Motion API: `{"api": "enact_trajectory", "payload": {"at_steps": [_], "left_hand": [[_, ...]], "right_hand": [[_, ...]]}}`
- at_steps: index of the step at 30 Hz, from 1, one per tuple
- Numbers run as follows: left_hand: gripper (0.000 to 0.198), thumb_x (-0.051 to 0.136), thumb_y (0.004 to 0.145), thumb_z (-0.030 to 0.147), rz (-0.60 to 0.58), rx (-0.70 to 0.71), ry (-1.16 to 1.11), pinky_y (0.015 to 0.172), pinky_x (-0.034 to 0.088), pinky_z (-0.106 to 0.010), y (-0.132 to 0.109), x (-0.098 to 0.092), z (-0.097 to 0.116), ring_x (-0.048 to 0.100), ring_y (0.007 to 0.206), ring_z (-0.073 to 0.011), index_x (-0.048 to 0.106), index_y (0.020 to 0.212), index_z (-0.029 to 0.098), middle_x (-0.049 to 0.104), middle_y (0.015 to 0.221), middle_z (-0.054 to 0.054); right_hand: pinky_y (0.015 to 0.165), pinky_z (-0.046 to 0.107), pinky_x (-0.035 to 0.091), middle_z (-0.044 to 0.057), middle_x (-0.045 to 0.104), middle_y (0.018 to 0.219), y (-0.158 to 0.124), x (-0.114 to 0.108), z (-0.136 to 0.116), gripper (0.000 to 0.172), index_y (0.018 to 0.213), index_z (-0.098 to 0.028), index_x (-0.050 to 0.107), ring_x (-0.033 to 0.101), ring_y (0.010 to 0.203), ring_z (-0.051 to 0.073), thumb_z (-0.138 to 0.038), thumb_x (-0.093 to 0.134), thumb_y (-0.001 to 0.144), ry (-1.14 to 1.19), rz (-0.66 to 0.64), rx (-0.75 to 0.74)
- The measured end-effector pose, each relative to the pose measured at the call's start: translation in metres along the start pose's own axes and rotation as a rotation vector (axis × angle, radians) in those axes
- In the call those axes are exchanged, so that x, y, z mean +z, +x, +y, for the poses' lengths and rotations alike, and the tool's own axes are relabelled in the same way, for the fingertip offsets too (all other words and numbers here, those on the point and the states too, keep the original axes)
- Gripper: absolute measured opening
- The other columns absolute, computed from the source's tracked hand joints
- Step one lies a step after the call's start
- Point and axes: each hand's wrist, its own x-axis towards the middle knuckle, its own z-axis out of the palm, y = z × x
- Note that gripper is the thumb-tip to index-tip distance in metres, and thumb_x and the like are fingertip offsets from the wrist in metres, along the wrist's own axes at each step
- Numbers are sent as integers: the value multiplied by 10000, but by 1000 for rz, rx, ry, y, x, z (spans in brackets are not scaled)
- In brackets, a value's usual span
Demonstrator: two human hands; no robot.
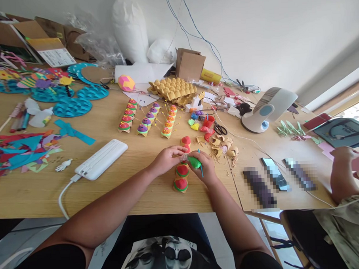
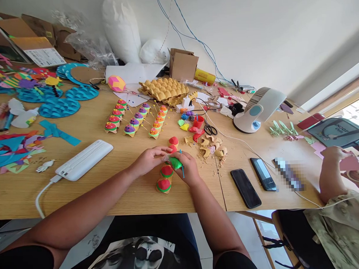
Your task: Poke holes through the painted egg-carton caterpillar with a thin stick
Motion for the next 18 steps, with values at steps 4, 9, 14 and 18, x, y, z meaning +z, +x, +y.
{"api": "enact_trajectory", "payload": {"at_steps": [4, 9, 14, 18], "left_hand": [[316, 741, 857, 506, 3, -14, -55, 1050, 517, -398, -1, 2, -3, 643, 1218, -277, 825, 885, 203, 698, 1258, -110], [275, 722, 877, 472, 19, 31, 1, 1087, 483, -402, -2, 2, -2, 623, 1244, -272, 825, 901, 218, 702, 1240, -100], [294, 743, 855, 499, -53, -11, 8, 1132, 450, -424, -2, 0, 4, 604, 1283, -286, 835, 915, 225, 666, 1323, -103], [329, 770, 825, 510, -77, -74, -119, 1079, 504, -421, -2, 3, 2, 609, 1284, -300, 832, 930, 205, 648, 1348, -122]], "right_hand": [[773, 356, 573, 70, 767, 1018, 1, 0, 4, 336, 1206, -276, 659, 709, 872, 218, -316, 766, 890, -25, -46, -8], [778, 339, 575, 66, 776, 1018, 1, -2, 5, 270, 1141, -272, 681, 726, 883, 208, -282, 766, 884, 21, -19, -54], [743, 334, 560, 57, 769, 920, -1, -4, 1, 176, 1050, -254, 697, 707, 812, 201, -290, 749, 886, 6, -22, 13], [720, 333, 542, 50, 749, 875, -1, -3, -1, 136, 994, -249, 704, 683, 773, 198, -310, 744, 880, -5, -34, 47]]}}
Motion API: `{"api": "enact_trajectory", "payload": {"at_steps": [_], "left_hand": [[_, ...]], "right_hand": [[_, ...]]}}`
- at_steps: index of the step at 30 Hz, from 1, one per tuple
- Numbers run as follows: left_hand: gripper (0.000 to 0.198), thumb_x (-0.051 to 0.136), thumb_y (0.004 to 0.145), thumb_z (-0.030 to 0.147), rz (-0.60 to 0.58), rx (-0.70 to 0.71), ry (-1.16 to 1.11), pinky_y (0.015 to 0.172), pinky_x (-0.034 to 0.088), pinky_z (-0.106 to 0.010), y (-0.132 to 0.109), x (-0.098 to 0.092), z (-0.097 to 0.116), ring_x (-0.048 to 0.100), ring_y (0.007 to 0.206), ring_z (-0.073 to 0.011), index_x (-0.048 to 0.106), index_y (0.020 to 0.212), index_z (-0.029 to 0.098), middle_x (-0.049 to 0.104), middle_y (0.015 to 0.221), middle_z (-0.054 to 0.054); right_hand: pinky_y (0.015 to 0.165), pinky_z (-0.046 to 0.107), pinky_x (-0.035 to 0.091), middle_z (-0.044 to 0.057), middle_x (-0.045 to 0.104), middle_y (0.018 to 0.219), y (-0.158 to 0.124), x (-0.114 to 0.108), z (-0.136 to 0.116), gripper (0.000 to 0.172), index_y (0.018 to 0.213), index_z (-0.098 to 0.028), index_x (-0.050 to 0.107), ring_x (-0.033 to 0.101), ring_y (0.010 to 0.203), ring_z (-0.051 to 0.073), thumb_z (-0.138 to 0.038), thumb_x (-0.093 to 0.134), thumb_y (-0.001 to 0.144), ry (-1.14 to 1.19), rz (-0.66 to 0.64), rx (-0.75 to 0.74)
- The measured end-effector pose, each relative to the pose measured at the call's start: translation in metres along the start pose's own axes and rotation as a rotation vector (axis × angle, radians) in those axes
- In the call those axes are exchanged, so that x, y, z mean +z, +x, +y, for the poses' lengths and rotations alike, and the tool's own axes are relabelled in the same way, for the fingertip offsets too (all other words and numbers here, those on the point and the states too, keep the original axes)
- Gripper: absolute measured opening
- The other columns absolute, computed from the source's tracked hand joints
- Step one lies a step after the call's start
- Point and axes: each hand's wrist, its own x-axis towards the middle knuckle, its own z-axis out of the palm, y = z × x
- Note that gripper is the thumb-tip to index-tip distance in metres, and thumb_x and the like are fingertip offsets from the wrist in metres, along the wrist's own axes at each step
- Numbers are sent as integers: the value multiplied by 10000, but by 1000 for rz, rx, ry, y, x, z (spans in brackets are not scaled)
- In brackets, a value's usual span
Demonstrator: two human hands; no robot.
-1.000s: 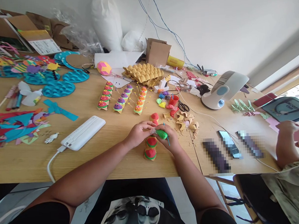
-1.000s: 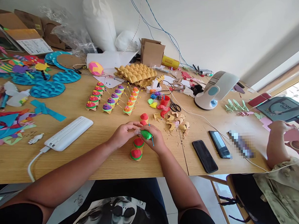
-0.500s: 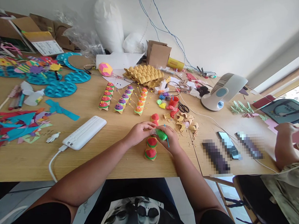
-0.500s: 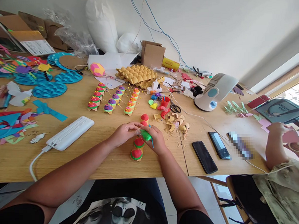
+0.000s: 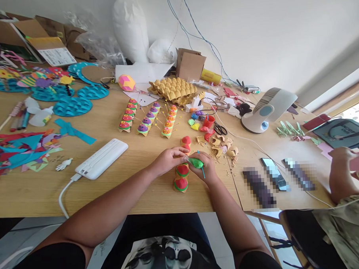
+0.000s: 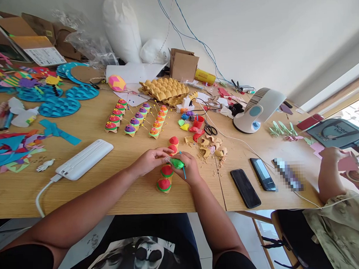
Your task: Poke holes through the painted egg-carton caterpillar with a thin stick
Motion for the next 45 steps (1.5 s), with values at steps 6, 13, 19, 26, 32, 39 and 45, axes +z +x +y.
{"api": "enact_trajectory", "payload": {"at_steps": [6, 13, 19, 26, 32, 39, 45], "left_hand": [[233, 740, 869, 446, 114, 158, 171, 1102, 479, -430, 0, 1, -1, 648, 1207, -268, 825, 908, 232, 707, 1231, -99], [167, 752, 843, 382, 167, 240, 238, 1112, 461, -416, -2, 2, 5, 645, 1205, -264, 790, 809, 222, 729, 1172, -92], [346, 735, 842, 520, 413, 91, -64, 1055, 491, -408, 7, -7, -4, 667, 1132, -257, 753, 876, 176, 752, 1139, -103], [590, 766, 840, 505, 364, 132, -245, 1015, 508, -372, 9, -3, -7, 657, 1196, -225, 566, 1312, 211, 731, 1181, -97], [754, 831, 800, 346, 231, 176, -157, 928, 546, -352, -1, 13, -2, 709, 1051, -204, 445, 1438, 234, 720, 1170, -91], [576, 796, 824, 408, 316, 184, -164, 853, 584, -339, 1, 14, -7, 735, 900, -191, 537, 1296, 204, 743, 925, -23], [481, 781, 844, 376, 294, 207, -161, 842, 594, -337, -2, 16, 1, 741, 862, -183, 511, 1207, 214, 738, 869, -6]], "right_hand": [[695, 343, 530, 54, 735, 865, -1, 0, 2, 150, 1000, -261, 708, 672, 766, 209, -335, 740, 873, -1, 2, 7], [691, 342, 532, 37, 728, 823, 2, 0, -4, 108, 909, -253, 699, 662, 731, 197, -330, 741, 846, 64, 24, 72], [544, 288, 431, -16, 613, 686, 5, -2, 1, 185, 831, -222, 642, 518, 579, 141, -384, 729, 814, 305, 343, 434], [624, 298, 476, 2, 621, 758, 8, 11, 16, 353, 934, -221, 601, 558, 656, 146, -536, 707, 814, 736, 369, 556], [694, 322, 538, 30, 693, 887, 3, 15, 11, 420, 1055, -233, 649, 618, 739, 163, -564, 743, 814, 717, 186, 511], [752, 328, 583, 19, 716, 937, 4, 15, 2, 422, 1050, -253, 684, 659, 791, 171, -535, 817, 766, 725, 73, 551], [724, 319, 580, 30, 703, 939, 2, 16, 5, 387, 1029, -249, 698, 646, 773, 165, -543, 790, 796, 697, 142, 528]]}}
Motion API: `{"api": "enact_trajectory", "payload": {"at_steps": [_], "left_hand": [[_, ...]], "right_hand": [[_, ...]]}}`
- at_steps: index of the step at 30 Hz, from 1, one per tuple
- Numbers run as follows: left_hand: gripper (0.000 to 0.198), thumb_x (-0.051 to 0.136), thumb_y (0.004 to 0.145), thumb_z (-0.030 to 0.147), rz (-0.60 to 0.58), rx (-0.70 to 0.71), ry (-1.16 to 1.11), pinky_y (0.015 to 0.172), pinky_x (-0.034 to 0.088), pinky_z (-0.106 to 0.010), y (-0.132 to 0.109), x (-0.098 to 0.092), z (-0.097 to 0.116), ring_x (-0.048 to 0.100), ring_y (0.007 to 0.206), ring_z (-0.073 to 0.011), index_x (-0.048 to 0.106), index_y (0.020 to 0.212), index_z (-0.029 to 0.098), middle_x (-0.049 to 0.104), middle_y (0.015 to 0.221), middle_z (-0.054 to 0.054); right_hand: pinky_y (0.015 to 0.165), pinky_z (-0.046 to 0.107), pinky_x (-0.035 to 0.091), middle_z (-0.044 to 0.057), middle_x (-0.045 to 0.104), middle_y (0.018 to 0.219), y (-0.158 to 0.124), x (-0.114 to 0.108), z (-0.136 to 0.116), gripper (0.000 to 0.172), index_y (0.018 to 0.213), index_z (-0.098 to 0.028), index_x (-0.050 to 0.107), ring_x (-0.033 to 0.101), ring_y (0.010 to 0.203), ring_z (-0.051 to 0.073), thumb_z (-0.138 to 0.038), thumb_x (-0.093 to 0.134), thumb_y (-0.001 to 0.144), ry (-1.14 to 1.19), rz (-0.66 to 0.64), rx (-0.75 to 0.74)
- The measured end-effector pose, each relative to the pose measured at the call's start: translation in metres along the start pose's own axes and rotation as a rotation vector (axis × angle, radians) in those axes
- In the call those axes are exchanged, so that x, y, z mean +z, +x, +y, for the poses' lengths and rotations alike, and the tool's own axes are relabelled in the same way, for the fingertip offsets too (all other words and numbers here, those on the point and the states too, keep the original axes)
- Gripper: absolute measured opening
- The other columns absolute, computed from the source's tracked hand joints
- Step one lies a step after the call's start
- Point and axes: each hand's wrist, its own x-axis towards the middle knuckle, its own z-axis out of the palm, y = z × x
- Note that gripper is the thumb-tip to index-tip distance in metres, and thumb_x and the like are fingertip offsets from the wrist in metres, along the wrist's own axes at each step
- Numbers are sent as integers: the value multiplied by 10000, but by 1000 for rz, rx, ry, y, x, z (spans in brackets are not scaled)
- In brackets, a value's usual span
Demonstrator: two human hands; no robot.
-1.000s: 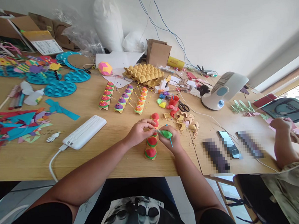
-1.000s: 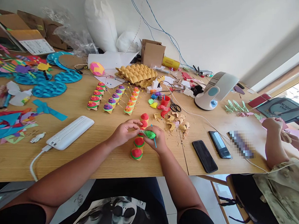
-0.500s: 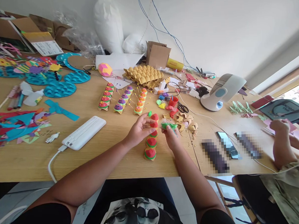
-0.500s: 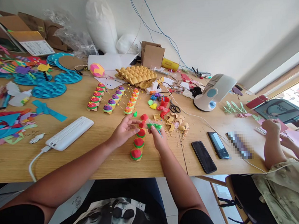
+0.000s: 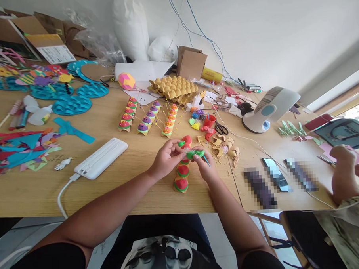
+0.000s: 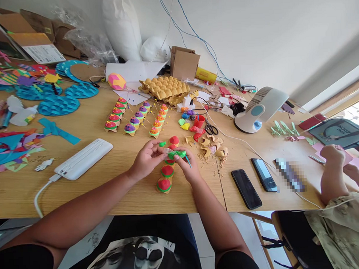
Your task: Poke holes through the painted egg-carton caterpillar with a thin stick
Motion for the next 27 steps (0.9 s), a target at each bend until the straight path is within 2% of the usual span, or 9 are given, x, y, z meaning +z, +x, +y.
{"api": "enact_trajectory", "payload": {"at_steps": [7, 13, 16, 22, 27], "left_hand": [[621, 779, 849, 311, 24, 115, 105, 883, 587, -330, -2, -1, -2, 721, 975, -181, 443, 1366, 242, 724, 1045, -45], [520, 743, 879, 300, 126, 271, 336, 807, 576, -294, -4, -1, -3, 695, 977, -176, 516, 1342, 233, 712, 1103, -71], [464, 732, 887, 281, 169, 348, 488, 823, 564, -313, -6, -3, -2, 691, 969, -181, 558, 1314, 233, 723, 1089, -70], [473, 699, 910, 265, 109, 357, 576, 833, 572, -331, -7, -7, -4, 694, 1009, -200, 536, 1352, 233, 722, 1121, -88], [484, 695, 924, 230, 104, 418, 570, 824, 593, -304, -7, -5, -2, 704, 997, -183, 512, 1372, 225, 722, 1111, -85]], "right_hand": [[749, 363, 604, 29, 712, 914, 2, 5, -5, 439, 1028, -255, 645, 671, 766, 183, -539, 827, 747, 34, 39, 0], [740, 379, 624, 7, 712, 883, 3, 6, 1, 435, 1013, -261, 602, 681, 683, 169, -542, 816, 759, 97, 48, 37], [784, 374, 618, 5, 722, 884, 1, 6, 0, 391, 991, -254, 608, 703, 746, 174, -501, 821, 777, 72, 57, 29], [814, 349, 593, 28, 719, 994, 0, 5, -4, 335, 926, -244, 614, 700, 880, 186, -474, 818, 793, -1, 35, -19], [844, 342, 569, 17, 707, 1001, 0, 4, -4, 283, 899, -248, 599, 691, 925, 184, -406, 818, 815, 29, -27, -58]]}}
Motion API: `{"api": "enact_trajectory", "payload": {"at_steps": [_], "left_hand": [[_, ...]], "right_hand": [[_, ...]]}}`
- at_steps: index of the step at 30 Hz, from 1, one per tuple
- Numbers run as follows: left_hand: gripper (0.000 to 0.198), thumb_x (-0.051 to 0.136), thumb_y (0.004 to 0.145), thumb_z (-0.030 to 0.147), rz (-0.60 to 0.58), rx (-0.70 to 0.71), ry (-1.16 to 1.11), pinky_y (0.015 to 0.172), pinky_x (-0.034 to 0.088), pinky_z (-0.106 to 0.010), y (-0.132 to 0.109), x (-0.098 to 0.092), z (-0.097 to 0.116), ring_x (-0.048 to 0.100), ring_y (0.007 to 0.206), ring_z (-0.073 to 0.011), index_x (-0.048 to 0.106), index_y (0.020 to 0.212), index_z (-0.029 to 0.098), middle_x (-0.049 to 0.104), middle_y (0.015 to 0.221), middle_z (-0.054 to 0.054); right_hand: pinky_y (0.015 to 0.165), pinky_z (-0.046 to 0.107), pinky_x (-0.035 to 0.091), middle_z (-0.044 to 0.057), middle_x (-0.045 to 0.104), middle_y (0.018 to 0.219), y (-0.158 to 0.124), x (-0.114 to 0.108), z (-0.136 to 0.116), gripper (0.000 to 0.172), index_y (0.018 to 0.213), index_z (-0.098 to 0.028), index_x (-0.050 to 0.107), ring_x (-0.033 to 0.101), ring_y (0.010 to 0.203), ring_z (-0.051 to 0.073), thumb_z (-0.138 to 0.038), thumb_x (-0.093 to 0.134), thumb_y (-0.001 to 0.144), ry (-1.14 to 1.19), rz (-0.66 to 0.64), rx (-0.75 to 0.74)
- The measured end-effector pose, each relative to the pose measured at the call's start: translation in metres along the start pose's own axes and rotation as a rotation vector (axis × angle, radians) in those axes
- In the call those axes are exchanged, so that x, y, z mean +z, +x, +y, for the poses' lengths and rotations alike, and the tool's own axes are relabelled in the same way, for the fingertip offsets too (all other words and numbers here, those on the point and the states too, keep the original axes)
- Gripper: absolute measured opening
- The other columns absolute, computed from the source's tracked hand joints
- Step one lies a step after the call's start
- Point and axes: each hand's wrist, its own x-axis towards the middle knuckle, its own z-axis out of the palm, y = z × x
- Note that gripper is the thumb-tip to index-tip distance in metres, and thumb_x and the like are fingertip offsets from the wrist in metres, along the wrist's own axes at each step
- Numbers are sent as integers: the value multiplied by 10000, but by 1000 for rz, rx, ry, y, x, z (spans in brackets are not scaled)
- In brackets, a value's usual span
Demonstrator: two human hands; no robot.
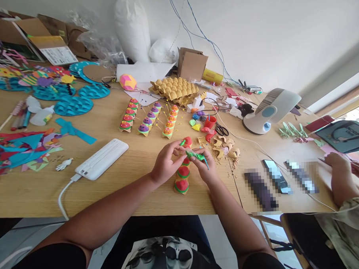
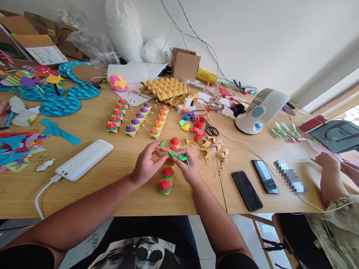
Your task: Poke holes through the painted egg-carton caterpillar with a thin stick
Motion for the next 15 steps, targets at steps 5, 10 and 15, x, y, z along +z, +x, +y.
{"api": "enact_trajectory", "payload": {"at_steps": [5, 10, 15], "left_hand": [[486, 703, 921, 205, 19, 36, -48, 775, 619, -270, 1, 2, -1, 719, 937, -158, 518, 1370, 222, 729, 1080, -70], [469, 705, 920, 196, 12, 38, -60, 767, 623, -265, 0, 4, -3, 735, 946, -161, 532, 1354, 229, 738, 1085, -69], [496, 706, 919, 191, -33, 74, -45, 781, 609, -303, 0, 3, -5, 744, 994, -195, 515, 1374, 232, 765, 1085, -78]], "right_hand": [[857, 320, 532, -4, 684, 981, 0, 0, 0, 272, 886, -253, 588, 664, 921, 168, -364, 825, 810, 53, 11, 30], [822, 301, 507, -14, 662, 975, -1, 1, -3, 274, 872, -252, 580, 645, 888, 155, -342, 829, 803, 90, 27, 31], [803, 297, 501, -18, 667, 957, -2, 3, -4, 270, 850, -252, 577, 638, 870, 154, -335, 827, 796, 85, 21, 51]]}}
